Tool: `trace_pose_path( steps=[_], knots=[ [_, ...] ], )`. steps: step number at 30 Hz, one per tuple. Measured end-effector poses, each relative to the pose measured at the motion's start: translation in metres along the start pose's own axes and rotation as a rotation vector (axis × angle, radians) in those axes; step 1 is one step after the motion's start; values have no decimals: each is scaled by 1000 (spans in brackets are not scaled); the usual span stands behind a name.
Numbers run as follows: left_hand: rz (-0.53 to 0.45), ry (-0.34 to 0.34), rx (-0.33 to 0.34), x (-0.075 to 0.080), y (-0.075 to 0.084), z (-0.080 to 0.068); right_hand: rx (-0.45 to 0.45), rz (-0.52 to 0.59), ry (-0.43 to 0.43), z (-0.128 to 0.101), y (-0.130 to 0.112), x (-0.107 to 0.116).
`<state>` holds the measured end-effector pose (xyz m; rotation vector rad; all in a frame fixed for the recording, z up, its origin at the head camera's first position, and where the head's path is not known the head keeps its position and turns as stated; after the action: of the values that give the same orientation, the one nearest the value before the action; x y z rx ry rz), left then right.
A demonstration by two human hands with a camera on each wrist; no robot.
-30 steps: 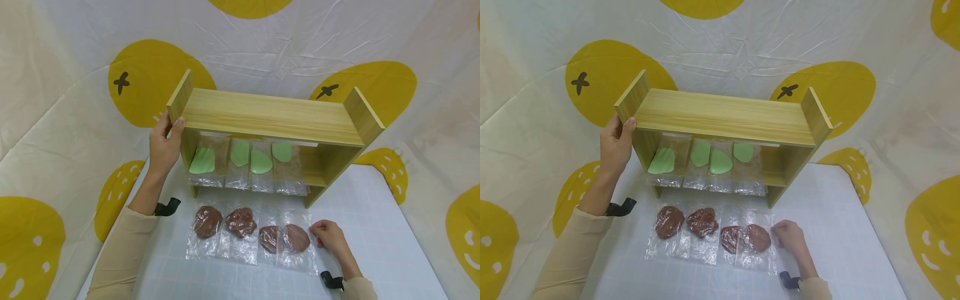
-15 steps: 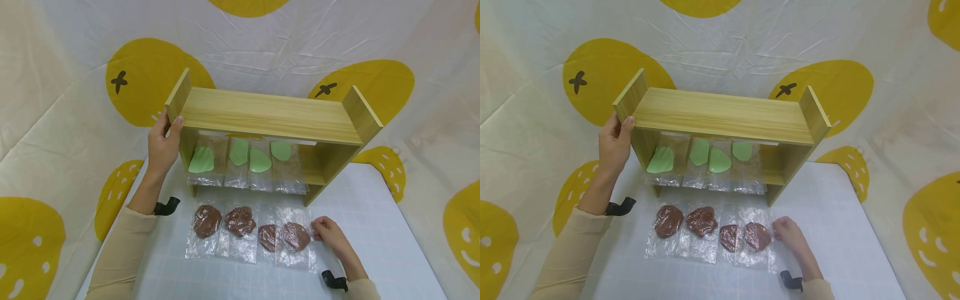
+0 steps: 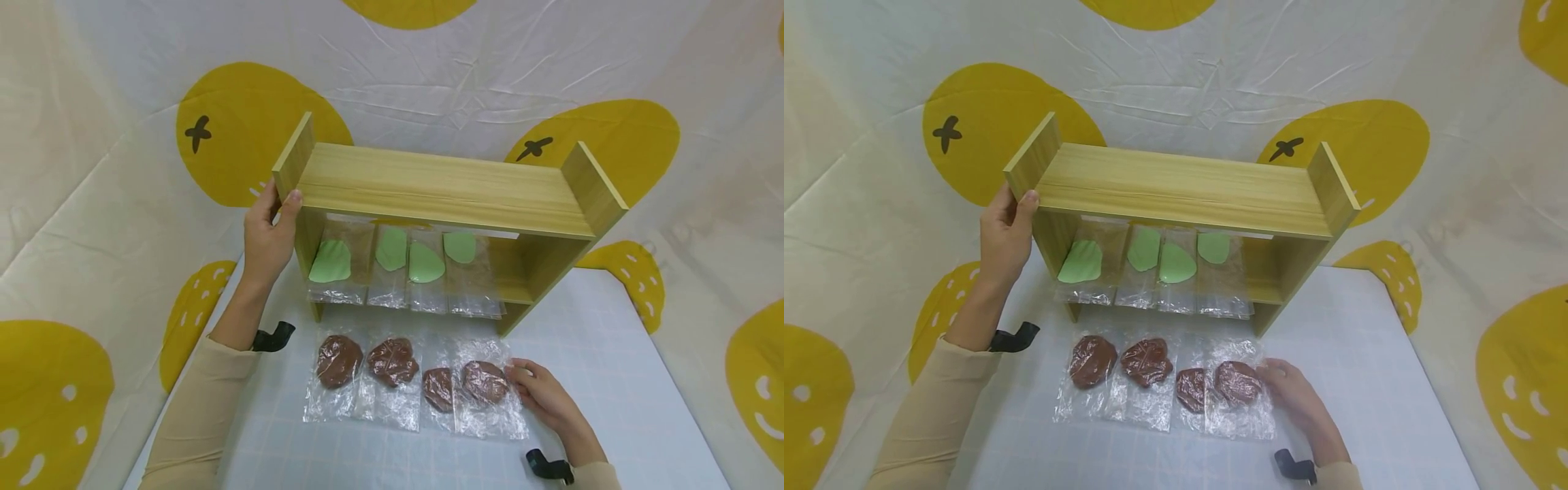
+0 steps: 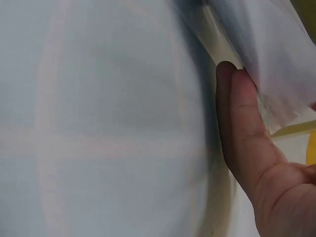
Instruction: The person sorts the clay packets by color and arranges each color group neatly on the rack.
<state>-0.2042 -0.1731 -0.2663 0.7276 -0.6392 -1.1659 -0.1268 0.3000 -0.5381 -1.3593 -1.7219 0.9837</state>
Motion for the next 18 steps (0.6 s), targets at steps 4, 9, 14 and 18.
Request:
trace_pose_path(
  steps=[4,9,14,18],
  knots=[
    [2,3,3,-1,5,-1,33,-14,-89,2,7,3],
    [9,8,6,0,6,-2,54,-11,-214,-1,9,-1],
    [9,11,3,0,7,-1,35,64,-281,-5,11,-6],
    [12,9,5,0,6,-1,14,107,-313,-6,13,-8]
  ],
)
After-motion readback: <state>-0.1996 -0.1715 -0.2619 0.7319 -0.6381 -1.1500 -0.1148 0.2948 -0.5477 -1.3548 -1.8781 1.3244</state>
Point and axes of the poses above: each hand's wrist, its own z-axis towards the middle knuckle, its own x-axis out of the back of the hand, y = z × x, the point moved 5 cm from there along z, towards the middle knuckle, and after that the axes turned 2 degrees about -z, right-handed, at the moved point
